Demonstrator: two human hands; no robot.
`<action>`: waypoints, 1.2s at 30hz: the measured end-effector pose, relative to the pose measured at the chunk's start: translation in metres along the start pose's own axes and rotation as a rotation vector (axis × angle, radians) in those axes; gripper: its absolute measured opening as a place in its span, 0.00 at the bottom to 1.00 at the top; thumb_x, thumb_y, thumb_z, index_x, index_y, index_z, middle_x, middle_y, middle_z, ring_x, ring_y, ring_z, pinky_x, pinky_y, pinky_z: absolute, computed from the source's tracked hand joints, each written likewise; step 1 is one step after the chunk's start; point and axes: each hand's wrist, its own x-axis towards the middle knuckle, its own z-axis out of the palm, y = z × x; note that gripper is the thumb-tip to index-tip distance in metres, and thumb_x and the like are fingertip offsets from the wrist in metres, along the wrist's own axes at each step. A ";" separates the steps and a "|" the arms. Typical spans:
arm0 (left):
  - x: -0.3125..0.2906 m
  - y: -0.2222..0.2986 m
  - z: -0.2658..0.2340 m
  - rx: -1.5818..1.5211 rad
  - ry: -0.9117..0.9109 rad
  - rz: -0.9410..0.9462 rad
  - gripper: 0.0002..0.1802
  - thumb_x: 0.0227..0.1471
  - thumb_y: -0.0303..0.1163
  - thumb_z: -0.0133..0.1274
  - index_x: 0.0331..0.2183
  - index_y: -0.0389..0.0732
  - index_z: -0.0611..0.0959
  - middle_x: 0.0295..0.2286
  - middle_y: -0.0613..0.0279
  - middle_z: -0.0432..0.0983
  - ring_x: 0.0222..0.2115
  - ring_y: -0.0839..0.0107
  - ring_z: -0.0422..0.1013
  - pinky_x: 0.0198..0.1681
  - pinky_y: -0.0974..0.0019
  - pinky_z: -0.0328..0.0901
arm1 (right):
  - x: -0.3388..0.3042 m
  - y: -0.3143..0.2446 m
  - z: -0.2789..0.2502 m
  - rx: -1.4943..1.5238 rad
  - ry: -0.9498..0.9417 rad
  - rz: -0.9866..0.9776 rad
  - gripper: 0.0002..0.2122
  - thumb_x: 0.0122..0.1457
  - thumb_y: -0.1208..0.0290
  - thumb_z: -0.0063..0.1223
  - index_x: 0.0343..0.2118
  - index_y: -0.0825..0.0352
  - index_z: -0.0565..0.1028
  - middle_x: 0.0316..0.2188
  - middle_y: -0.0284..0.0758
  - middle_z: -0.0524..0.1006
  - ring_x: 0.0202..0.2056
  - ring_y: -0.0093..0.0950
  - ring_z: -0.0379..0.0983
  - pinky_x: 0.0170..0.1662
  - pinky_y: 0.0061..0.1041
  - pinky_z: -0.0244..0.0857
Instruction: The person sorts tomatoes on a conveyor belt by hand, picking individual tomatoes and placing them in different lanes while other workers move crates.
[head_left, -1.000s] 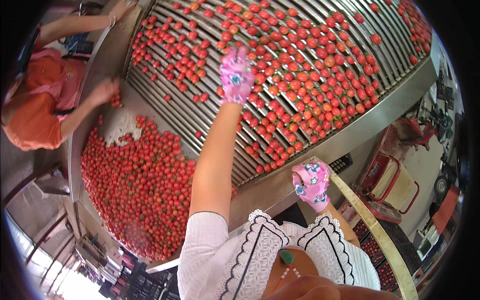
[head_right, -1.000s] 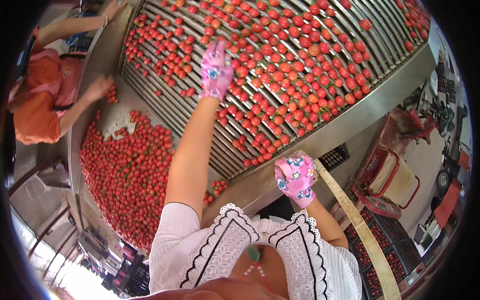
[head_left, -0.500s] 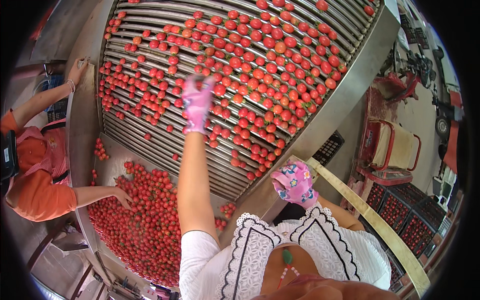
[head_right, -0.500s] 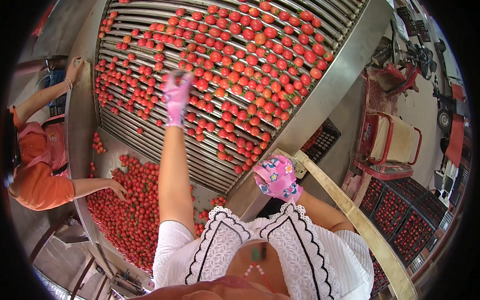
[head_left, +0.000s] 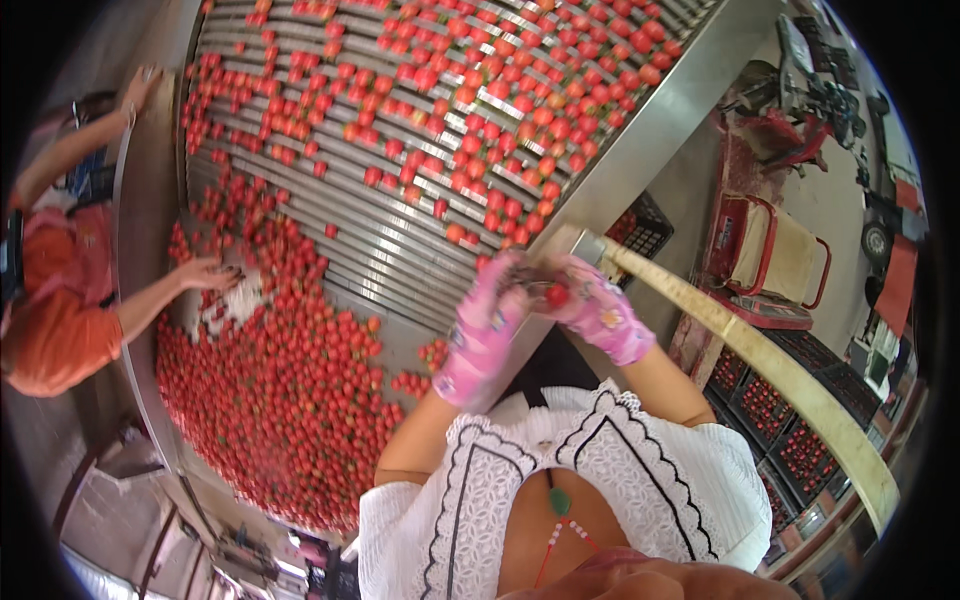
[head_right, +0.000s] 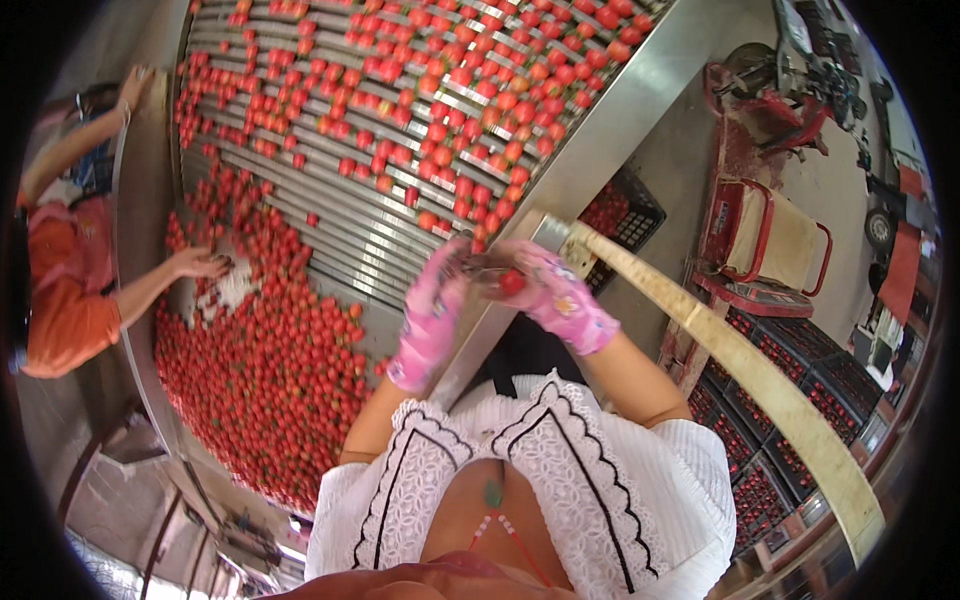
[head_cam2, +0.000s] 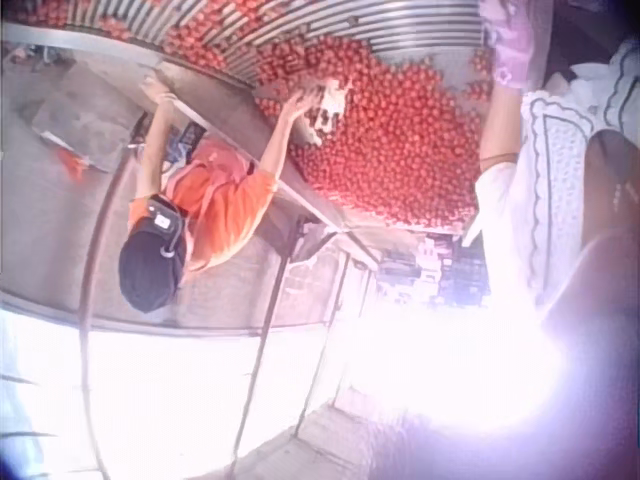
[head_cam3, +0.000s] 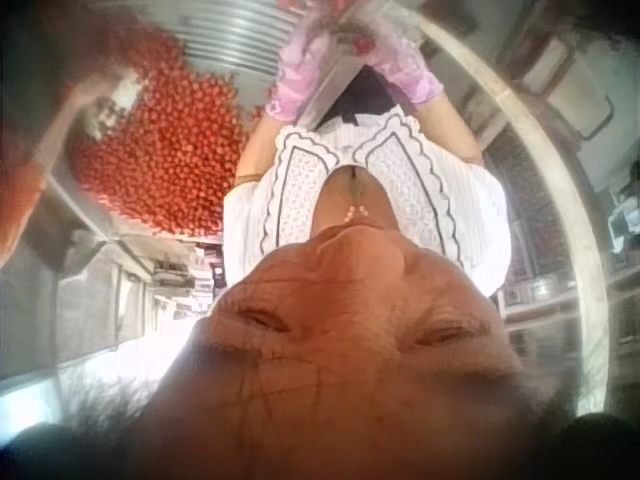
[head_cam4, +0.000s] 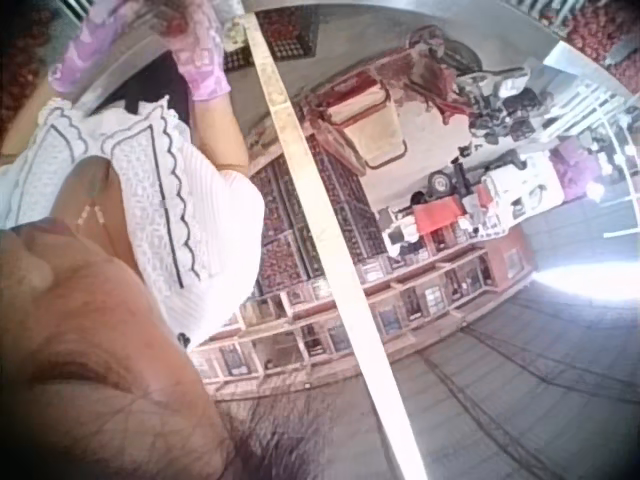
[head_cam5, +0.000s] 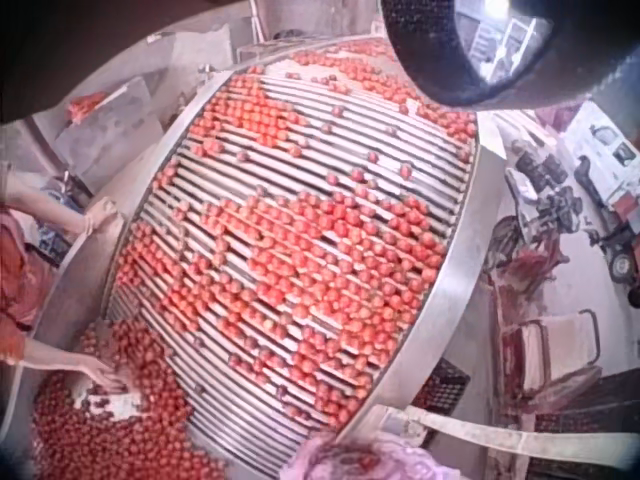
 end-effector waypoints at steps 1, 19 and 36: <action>-0.018 -0.027 -0.016 -0.020 0.045 -0.103 0.21 0.57 0.26 0.46 0.53 0.37 0.70 0.42 0.55 0.74 0.42 0.70 0.72 0.44 0.70 0.67 | -0.028 0.017 -0.001 0.759 -0.107 0.238 0.16 0.56 0.74 0.55 0.47 0.70 0.69 0.42 0.37 0.73 0.40 0.26 0.69 0.42 0.22 0.66; -0.494 -0.186 -0.239 0.357 1.857 -1.404 0.50 0.46 0.43 0.61 0.62 0.40 0.51 0.58 0.45 0.58 0.57 0.50 0.57 0.56 0.51 0.58 | -0.072 0.031 0.028 -0.470 0.403 -0.197 0.12 0.53 0.82 0.50 0.42 0.70 0.74 0.39 0.45 0.76 0.42 0.42 0.73 0.47 0.35 0.67; -0.477 -0.213 -0.223 -0.450 1.575 -0.947 0.58 0.47 0.52 0.57 0.64 0.54 0.35 0.63 0.60 0.45 0.58 0.45 0.53 0.47 0.35 0.59 | 0.015 0.032 0.069 -0.834 0.197 -0.191 0.07 0.57 0.69 0.49 0.35 0.61 0.77 0.32 0.37 0.79 0.37 0.38 0.74 0.42 0.35 0.66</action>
